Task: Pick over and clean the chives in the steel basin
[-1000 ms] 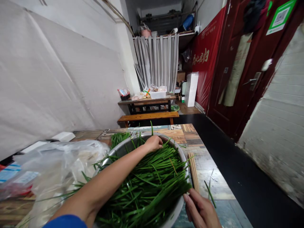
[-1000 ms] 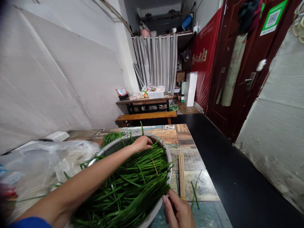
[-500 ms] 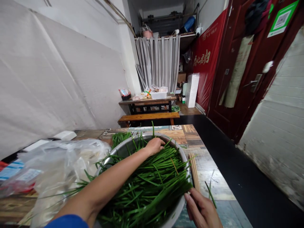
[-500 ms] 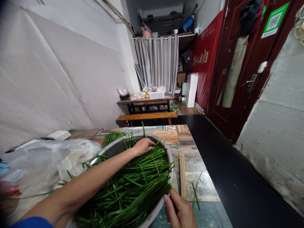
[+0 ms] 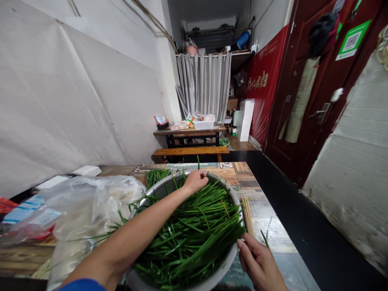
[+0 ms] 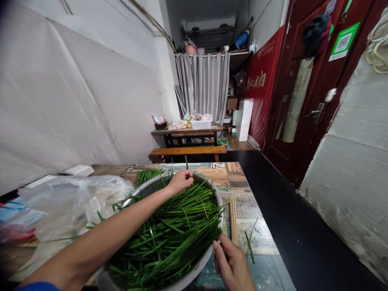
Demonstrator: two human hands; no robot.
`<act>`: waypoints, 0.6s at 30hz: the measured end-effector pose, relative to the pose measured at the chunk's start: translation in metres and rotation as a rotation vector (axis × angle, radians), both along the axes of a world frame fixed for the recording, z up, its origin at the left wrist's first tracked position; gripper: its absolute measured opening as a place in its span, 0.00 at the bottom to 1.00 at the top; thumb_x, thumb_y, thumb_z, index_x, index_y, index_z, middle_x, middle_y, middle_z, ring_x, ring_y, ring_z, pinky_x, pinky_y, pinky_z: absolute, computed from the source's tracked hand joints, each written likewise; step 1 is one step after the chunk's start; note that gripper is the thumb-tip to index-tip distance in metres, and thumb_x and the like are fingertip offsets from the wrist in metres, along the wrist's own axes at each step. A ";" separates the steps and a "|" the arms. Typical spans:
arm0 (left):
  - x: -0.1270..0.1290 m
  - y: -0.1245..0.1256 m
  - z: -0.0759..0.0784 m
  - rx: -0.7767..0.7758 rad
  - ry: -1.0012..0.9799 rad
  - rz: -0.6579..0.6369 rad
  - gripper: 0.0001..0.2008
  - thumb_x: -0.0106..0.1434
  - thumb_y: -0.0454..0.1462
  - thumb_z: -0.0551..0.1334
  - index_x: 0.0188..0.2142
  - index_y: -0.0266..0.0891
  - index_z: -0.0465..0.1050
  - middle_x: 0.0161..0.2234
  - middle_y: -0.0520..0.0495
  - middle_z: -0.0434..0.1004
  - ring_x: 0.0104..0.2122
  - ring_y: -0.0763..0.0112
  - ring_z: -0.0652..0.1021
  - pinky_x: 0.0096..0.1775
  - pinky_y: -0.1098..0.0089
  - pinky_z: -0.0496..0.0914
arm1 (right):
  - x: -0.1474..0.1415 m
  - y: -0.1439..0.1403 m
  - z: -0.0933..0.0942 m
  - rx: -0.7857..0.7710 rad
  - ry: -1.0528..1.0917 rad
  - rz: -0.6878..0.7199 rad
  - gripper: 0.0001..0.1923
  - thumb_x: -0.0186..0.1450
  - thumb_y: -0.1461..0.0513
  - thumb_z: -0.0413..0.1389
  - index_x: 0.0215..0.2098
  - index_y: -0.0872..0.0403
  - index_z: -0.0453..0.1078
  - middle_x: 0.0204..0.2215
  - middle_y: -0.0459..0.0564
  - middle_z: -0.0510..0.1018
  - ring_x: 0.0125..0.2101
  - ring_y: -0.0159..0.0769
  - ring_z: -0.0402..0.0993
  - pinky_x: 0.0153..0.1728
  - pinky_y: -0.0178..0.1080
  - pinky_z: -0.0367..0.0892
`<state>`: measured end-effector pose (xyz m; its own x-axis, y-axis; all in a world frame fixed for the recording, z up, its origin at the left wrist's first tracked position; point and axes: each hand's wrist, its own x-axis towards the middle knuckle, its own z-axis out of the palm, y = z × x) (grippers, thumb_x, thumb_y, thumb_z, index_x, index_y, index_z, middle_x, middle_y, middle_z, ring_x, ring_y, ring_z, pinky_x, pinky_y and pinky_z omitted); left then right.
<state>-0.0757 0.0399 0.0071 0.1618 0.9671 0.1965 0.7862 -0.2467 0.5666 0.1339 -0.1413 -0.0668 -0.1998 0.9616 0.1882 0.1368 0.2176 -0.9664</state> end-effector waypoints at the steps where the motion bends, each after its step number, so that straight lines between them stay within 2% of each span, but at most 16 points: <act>1: 0.000 -0.001 0.000 -0.019 -0.022 -0.012 0.12 0.54 0.32 0.53 0.37 0.33 0.71 0.23 0.49 0.76 0.23 0.72 0.74 0.28 0.73 0.67 | 0.000 0.000 0.000 -0.003 -0.006 0.008 0.18 0.65 0.51 0.44 0.22 0.52 0.55 0.12 0.39 0.58 0.15 0.29 0.57 0.17 0.31 0.52; 4: 0.000 0.000 -0.003 -0.079 -0.098 -0.084 0.15 0.55 0.31 0.52 0.41 0.32 0.70 0.23 0.49 0.76 0.20 0.74 0.74 0.25 0.75 0.67 | 0.000 0.000 -0.001 0.004 -0.010 0.014 0.18 0.65 0.51 0.43 0.23 0.52 0.55 0.12 0.38 0.58 0.14 0.29 0.57 0.17 0.31 0.52; 7: 0.001 0.002 -0.005 -0.073 -0.138 -0.142 0.12 0.53 0.31 0.54 0.35 0.32 0.72 0.24 0.48 0.76 0.22 0.73 0.74 0.27 0.74 0.67 | 0.000 0.001 -0.004 0.018 0.004 0.008 0.18 0.65 0.51 0.43 0.22 0.51 0.54 0.12 0.38 0.58 0.14 0.28 0.56 0.17 0.31 0.51; 10: 0.002 0.004 -0.001 -0.002 -0.116 -0.157 0.07 0.51 0.34 0.58 0.29 0.34 0.74 0.27 0.47 0.77 0.29 0.70 0.74 0.34 0.71 0.67 | 0.001 0.003 -0.005 0.024 0.013 0.018 0.17 0.65 0.52 0.44 0.22 0.51 0.54 0.12 0.38 0.58 0.14 0.28 0.56 0.17 0.31 0.51; 12: 0.005 0.002 0.007 0.063 -0.137 -0.163 0.07 0.50 0.36 0.60 0.27 0.34 0.74 0.29 0.47 0.77 0.31 0.69 0.74 0.37 0.71 0.66 | 0.002 0.005 -0.003 0.029 0.010 0.031 0.17 0.66 0.52 0.44 0.22 0.52 0.55 0.12 0.38 0.58 0.14 0.28 0.56 0.17 0.32 0.51; 15: 0.009 -0.012 0.026 0.112 -0.306 -0.173 0.09 0.51 0.38 0.62 0.28 0.33 0.74 0.29 0.46 0.76 0.31 0.70 0.74 0.36 0.71 0.66 | 0.003 0.006 0.002 0.030 -0.003 0.048 0.17 0.66 0.53 0.43 0.23 0.52 0.56 0.12 0.38 0.57 0.14 0.29 0.55 0.18 0.32 0.52; 18: 0.013 -0.039 0.040 -0.027 -0.513 -0.219 0.12 0.53 0.41 0.61 0.32 0.32 0.74 0.25 0.48 0.75 0.24 0.74 0.72 0.30 0.73 0.66 | 0.003 0.005 0.009 0.050 -0.035 0.035 0.17 0.66 0.54 0.42 0.23 0.52 0.55 0.13 0.38 0.58 0.15 0.29 0.56 0.18 0.32 0.53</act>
<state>-0.0623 0.0007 0.0473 0.2493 0.9276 0.2781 0.3401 -0.3528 0.8717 0.1371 -0.1368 -0.0577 -0.2404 0.9434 0.2286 0.1617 0.2711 -0.9489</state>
